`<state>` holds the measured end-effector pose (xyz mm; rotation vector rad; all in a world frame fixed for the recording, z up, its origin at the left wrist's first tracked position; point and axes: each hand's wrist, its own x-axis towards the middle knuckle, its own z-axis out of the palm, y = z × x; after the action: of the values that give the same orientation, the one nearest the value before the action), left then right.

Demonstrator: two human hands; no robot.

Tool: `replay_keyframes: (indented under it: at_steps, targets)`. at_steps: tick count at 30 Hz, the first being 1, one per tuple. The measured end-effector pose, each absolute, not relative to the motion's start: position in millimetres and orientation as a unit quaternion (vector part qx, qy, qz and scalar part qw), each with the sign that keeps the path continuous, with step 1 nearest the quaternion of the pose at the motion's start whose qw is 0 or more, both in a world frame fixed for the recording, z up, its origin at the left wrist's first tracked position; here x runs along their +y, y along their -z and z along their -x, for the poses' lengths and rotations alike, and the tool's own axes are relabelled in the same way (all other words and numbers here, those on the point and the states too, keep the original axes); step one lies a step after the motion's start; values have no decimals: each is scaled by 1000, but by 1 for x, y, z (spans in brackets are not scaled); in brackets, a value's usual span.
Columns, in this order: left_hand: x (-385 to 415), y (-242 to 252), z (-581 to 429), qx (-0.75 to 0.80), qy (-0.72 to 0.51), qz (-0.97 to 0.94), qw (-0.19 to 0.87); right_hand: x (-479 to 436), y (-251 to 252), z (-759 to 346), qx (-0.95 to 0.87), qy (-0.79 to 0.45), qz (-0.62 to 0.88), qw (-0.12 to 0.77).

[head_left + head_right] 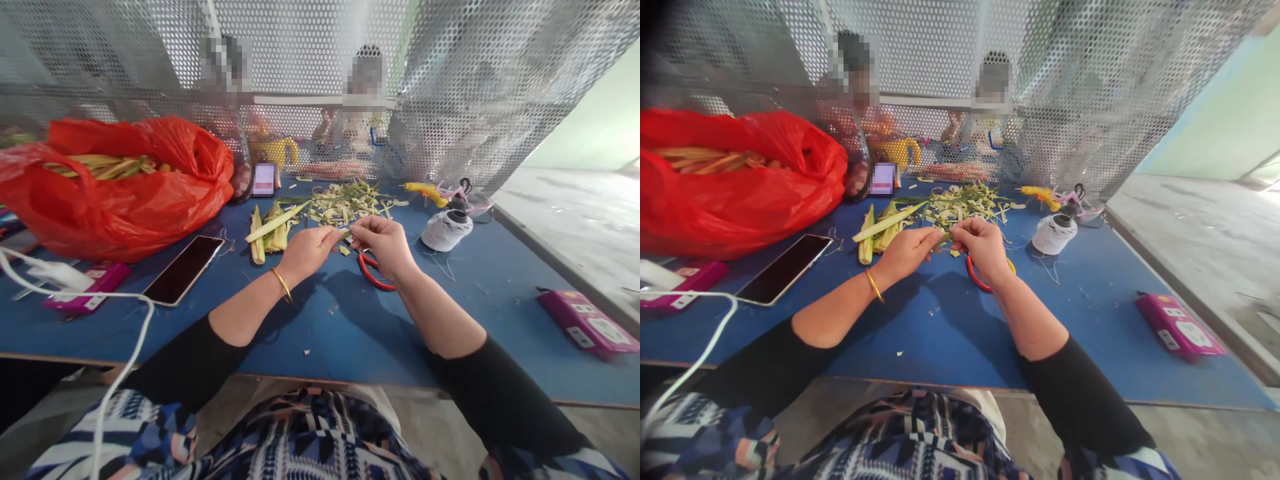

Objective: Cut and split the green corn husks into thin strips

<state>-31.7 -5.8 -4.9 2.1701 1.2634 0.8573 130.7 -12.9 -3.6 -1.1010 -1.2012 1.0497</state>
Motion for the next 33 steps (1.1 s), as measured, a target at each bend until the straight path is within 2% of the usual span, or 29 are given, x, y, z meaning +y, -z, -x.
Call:
replay_keyframes:
  at_steps: [3, 10, 14, 15, 17, 19, 20, 21, 23, 26, 28, 31, 33]
  targets:
    - [-5, 6, 31, 421, -319, -797, 294, -15, 6, -127, -543, -441, 466, 541]
    - [-4, 5, 35, 422, -284, -805, 306, -16, 15, -121, -591, -392, 464, 531]
    - [-2, 6, 34, 444, -300, -781, 319, -12, 8, -131, -623, -360, 505, 477]
    - [-2, 6, 34, 453, -310, -760, 347, -10, 4, -138, -636, -325, 534, 452]
    - [-1, 6, 34, 471, -331, -697, 428, -6, -5, -159, -667, -158, 616, 389]
    - [0, 6, 34, 483, -349, -621, 509, -2, -12, -184, -660, 6, 698, 276]
    - [0, 5, 34, 485, -356, -589, 539, -1, -14, -195, -645, 42, 732, 213]
    - [0, 4, 34, 486, -360, -563, 563, -1, -16, -206, -633, 50, 755, 165]
    - [1, 2, 34, 481, -366, -525, 599, 0, -17, -219, -618, 26, 776, 125]
    - [1, 2, 33, 475, -369, -495, 627, 0, -17, -222, -664, -77, 738, 88]
    - [0, 2, 33, 473, -370, -487, 634, -2, -15, -213, -701, -124, 702, 21]
    - [0, 3, 32, 473, -374, -484, 634, -8, -10, -191, -719, -76, 684, -94]
    - [0, 3, 33, 473, -374, -483, 635, -14, -7, -177, -731, -31, 670, -121]
